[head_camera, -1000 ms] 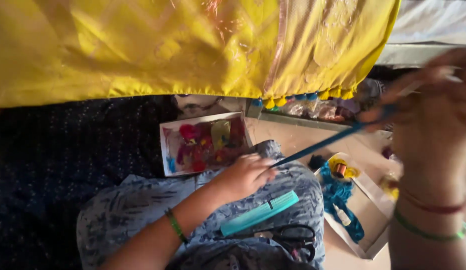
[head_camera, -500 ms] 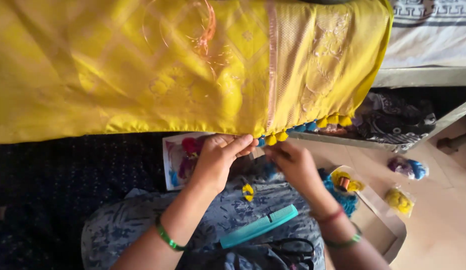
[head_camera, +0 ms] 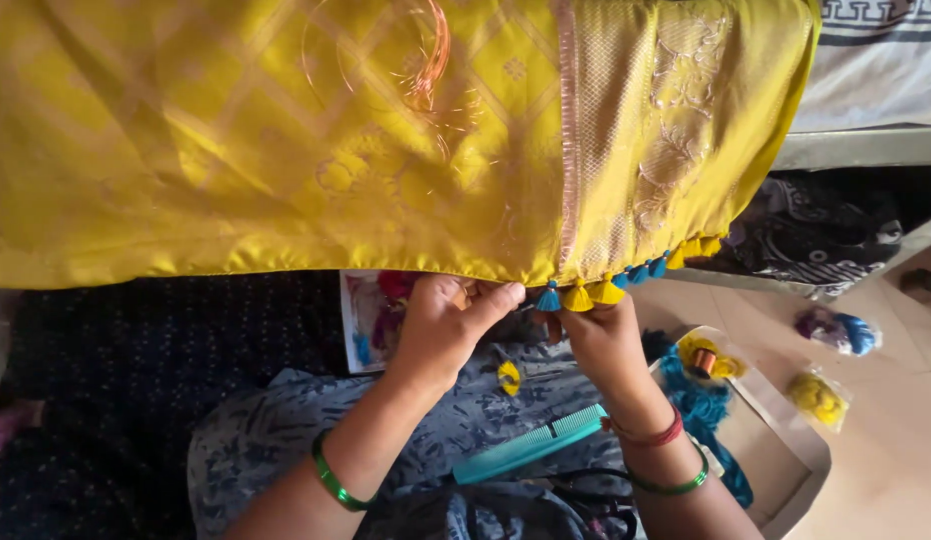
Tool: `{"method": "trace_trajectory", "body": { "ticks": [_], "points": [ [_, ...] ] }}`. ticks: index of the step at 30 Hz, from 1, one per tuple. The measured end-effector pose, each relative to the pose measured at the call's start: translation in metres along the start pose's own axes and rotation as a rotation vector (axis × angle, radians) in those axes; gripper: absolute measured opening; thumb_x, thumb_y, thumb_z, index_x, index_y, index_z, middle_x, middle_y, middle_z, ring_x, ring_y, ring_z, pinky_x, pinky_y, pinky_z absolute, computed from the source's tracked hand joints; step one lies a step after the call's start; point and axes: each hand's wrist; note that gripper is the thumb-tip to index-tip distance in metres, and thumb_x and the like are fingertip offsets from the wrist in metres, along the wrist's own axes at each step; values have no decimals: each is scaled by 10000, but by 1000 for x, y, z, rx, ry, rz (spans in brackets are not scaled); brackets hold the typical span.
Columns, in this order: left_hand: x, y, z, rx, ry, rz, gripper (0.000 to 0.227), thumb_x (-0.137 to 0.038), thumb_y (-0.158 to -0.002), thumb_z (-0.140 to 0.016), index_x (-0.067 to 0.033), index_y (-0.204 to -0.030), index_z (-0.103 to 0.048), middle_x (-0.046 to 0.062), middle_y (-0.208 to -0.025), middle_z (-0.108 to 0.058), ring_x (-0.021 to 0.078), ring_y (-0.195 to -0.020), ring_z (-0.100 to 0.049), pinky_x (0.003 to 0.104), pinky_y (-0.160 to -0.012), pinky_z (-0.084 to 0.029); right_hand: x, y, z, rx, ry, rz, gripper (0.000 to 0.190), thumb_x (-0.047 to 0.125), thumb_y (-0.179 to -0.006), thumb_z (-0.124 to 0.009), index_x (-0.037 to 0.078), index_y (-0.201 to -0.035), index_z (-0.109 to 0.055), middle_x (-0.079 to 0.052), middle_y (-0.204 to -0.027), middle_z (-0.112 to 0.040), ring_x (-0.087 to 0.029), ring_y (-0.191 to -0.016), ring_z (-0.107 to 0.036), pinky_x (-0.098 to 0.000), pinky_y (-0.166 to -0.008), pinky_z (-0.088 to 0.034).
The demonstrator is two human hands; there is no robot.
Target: The recorder is crafting silk tassels on the edge of a yellow saree, using thread and a comb for finishing.
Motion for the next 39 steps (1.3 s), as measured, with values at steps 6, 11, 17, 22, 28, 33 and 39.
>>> {"method": "trace_trajectory", "body": {
  "ticks": [6, 11, 17, 22, 28, 33, 39],
  "points": [
    [-10, 1, -8, 58, 14, -36, 178, -7, -963, -682, 21, -1138, -674, 41, -1054, -713, 124, -970, -662, 312, -888, -549, 16, 2, -10, -35, 113, -40, 154, -66, -974, -571, -19, -1022, -709, -84, -812, -737, -116, -623, -627, -248, -548, -507],
    [-20, 1, -15, 71, 50, 2, 185, -122, -983, -638, 8, -1115, -644, 25, -956, -690, 111, -851, -624, 297, -767, -542, 25, 0, -25, -21, 50, 152, 125, -50, -974, -623, -12, -1086, -662, -78, -956, -714, -157, -803, -709, -284, -572, -565],
    [34, 0, 5, 55, 213, 177, 409, -298, -1075, -657, 62, -892, -718, -11, -697, -523, 104, -652, -470, 294, -582, -424, 49, 6, -50, 20, -342, -80, 171, -50, -943, -629, -33, -1102, -689, -122, -907, -751, -253, -773, -765, -370, -629, -642],
    [12, 1, -5, -7, 121, 156, 314, -258, -998, -676, 46, -967, -752, 25, -840, -687, 107, -754, -595, 298, -663, -493, 83, 27, -56, -181, 349, 0, 110, 4, -846, -759, -8, -954, -744, -126, -826, -735, -244, -672, -717, -346, -584, -571],
    [23, -3, -6, 10, -46, -2, 260, -214, -981, -702, 31, -1051, -756, 11, -1013, -750, 83, -958, -665, 267, -869, -535, 153, 11, -65, -216, 1024, 674, 135, -38, -787, -771, -23, -906, -709, -139, -982, -704, -302, -926, -692, -367, -817, -551],
    [13, -8, -14, -6, 190, 33, 225, -200, -965, -709, -10, -1080, -744, 25, -1034, -741, 117, -977, -666, 286, -899, -520, 141, -3, -64, 22, 825, 626, 126, -97, -843, -745, -37, -921, -667, -123, -1016, -689, -346, -1171, -695, -404, -957, -561],
    [18, -1, -11, -113, 377, 165, 221, -174, -1006, -704, 41, -1035, -750, 78, -1066, -749, 138, -1030, -660, 287, -949, -473, 116, 7, -73, -48, 508, 470, 124, -108, -946, -683, -41, -1031, -623, -164, -1090, -687, -200, -973, -742, -285, -841, -634]
  ]
}}
Point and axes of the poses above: each hand's wrist, its own y-axis away from the middle knuckle, its own z-axis out of the back of the hand, x = y × z
